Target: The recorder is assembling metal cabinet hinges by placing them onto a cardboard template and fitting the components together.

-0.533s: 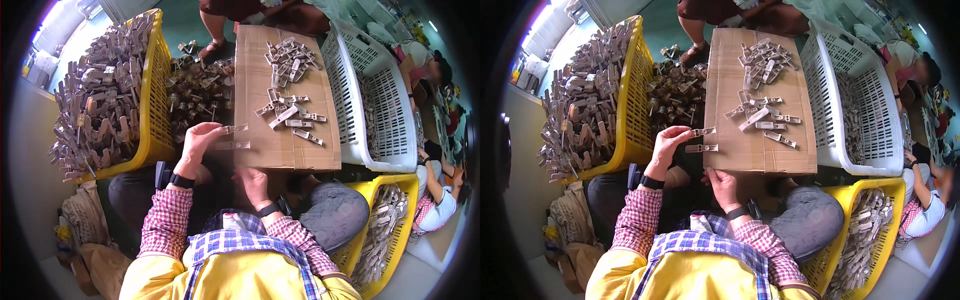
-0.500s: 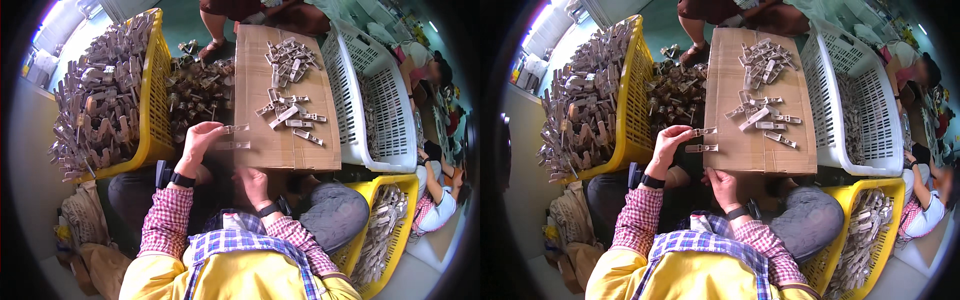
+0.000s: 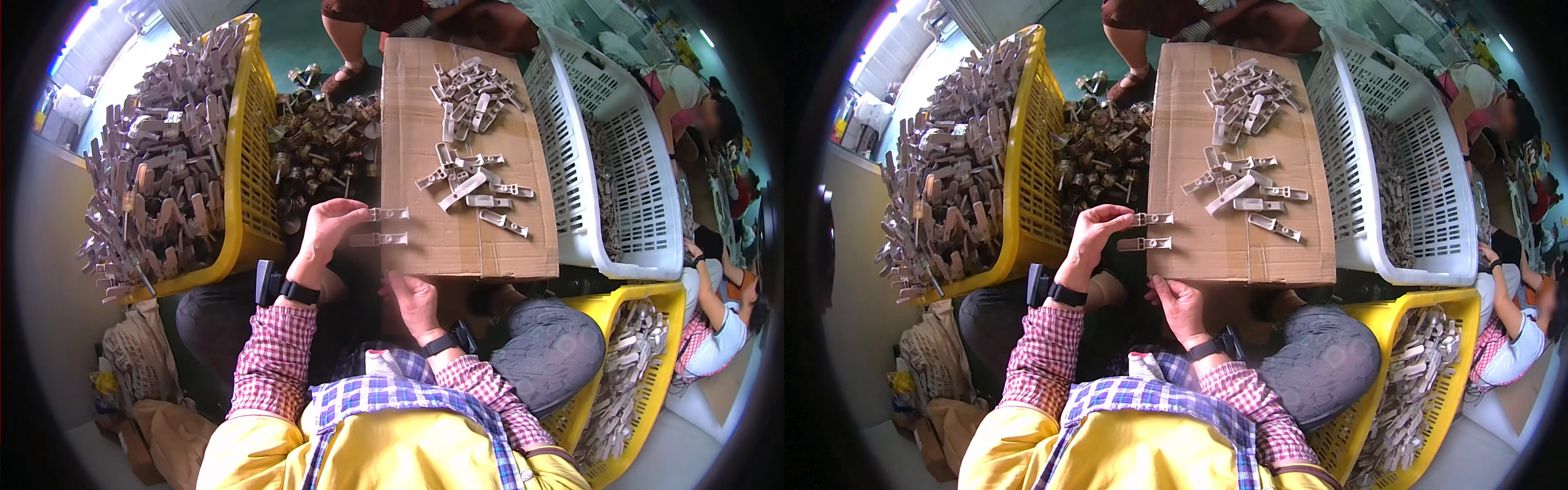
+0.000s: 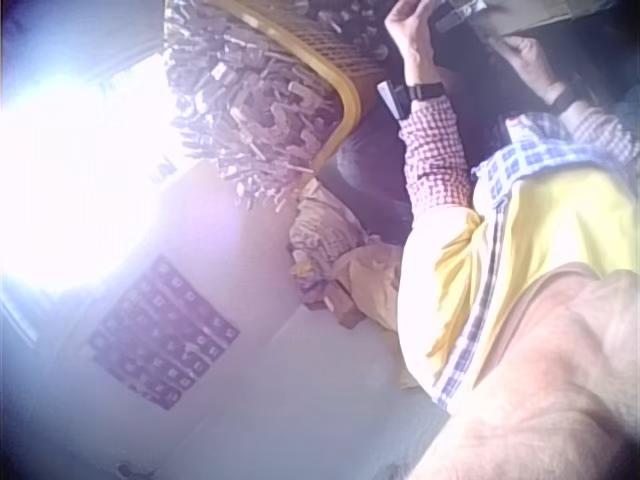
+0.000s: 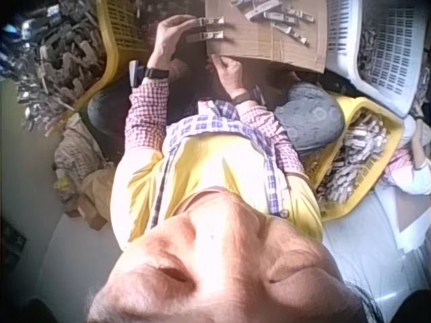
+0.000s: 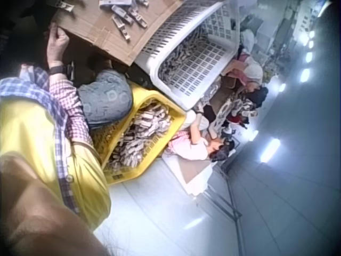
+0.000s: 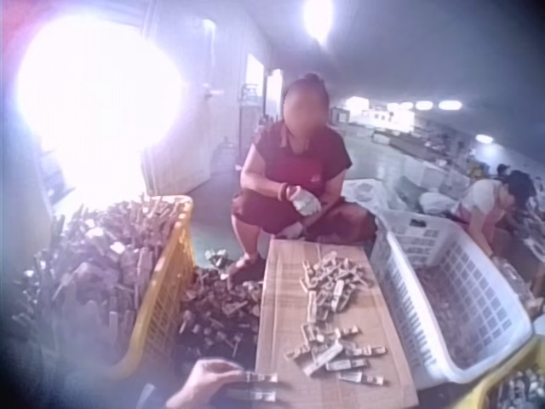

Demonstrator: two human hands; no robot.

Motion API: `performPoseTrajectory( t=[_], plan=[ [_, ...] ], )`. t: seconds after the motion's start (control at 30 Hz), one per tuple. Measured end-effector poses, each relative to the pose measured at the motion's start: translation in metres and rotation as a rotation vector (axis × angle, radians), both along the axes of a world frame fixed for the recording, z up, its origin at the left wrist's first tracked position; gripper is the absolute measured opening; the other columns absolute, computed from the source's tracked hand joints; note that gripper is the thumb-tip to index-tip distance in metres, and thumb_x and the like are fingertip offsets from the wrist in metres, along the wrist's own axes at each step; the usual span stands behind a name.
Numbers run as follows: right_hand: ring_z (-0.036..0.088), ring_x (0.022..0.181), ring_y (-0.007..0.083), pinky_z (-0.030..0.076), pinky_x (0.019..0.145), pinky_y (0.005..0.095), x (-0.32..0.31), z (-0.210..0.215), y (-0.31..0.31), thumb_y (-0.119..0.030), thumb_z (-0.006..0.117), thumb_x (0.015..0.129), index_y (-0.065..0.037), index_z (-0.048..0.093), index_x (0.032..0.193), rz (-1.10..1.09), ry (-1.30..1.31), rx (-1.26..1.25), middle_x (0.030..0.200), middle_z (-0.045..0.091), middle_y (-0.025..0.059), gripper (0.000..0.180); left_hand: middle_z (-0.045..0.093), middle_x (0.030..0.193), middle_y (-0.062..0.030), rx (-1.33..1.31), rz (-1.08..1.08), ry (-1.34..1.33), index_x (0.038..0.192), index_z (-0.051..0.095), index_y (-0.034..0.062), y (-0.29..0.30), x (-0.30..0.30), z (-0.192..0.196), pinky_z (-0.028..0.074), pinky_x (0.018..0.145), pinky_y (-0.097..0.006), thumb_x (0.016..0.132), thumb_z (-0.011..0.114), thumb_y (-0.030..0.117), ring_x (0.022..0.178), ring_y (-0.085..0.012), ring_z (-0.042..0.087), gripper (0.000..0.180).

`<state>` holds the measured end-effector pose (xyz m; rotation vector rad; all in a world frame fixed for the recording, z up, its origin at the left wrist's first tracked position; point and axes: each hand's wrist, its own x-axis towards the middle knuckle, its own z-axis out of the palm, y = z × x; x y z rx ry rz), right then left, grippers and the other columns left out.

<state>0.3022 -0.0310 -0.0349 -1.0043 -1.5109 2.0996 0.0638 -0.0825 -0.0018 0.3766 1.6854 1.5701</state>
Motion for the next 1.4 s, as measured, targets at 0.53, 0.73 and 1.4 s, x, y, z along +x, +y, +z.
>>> performPoseTrajectory(
  t=[0.53, 0.73, 1.4],
  plan=[
    [0.071, 0.075, 0.0095, 0.055, 0.07, 0.0251, 0.0, 0.001, 0.002, -0.03, 0.071, 0.105, 0.001, 0.081, 0.103, 0.013, -0.007, 0.011, 0.087, 0.079, 0.0059, 0.032, 0.079, 0.096, -0.0073, -0.063, -0.039, 0.159, 0.109, 0.079, -0.0026, 0.004, -0.005, -0.014, 0.059, 0.084, -0.027, 0.093, 0.081, 0.009, 0.086, -0.0118, 0.073, 0.02],
    [0.07, 0.076, 0.0091, 0.055, 0.072, 0.0249, 0.006, -0.003, 0.008, -0.028, 0.07, 0.106, 0.001, 0.081, 0.102, 0.056, -0.05, -0.019, 0.085, 0.078, 0.0051, 0.031, 0.072, 0.108, -0.0082, -0.159, 0.019, 0.947, 0.114, 0.079, 0.012, 0.034, 0.016, 0.027, 0.056, 0.097, -0.041, 0.082, 0.08, 0.022, 0.106, -0.0318, 0.069, 0.033],
    [0.069, 0.074, 0.0088, 0.056, 0.07, 0.0257, 0.005, -0.007, 0.008, -0.032, 0.071, 0.106, 0.002, 0.08, 0.101, 0.041, 0.015, -0.04, 0.082, 0.077, 0.0045, 0.035, 0.074, 0.096, -0.0055, 0.191, -0.182, 0.304, 0.108, 0.065, 0.0032, 0.105, 0.024, 0.1, 0.064, 0.075, -0.031, 0.092, 0.076, 0.004, 0.085, -0.0169, 0.075, 0.02]
  ],
)
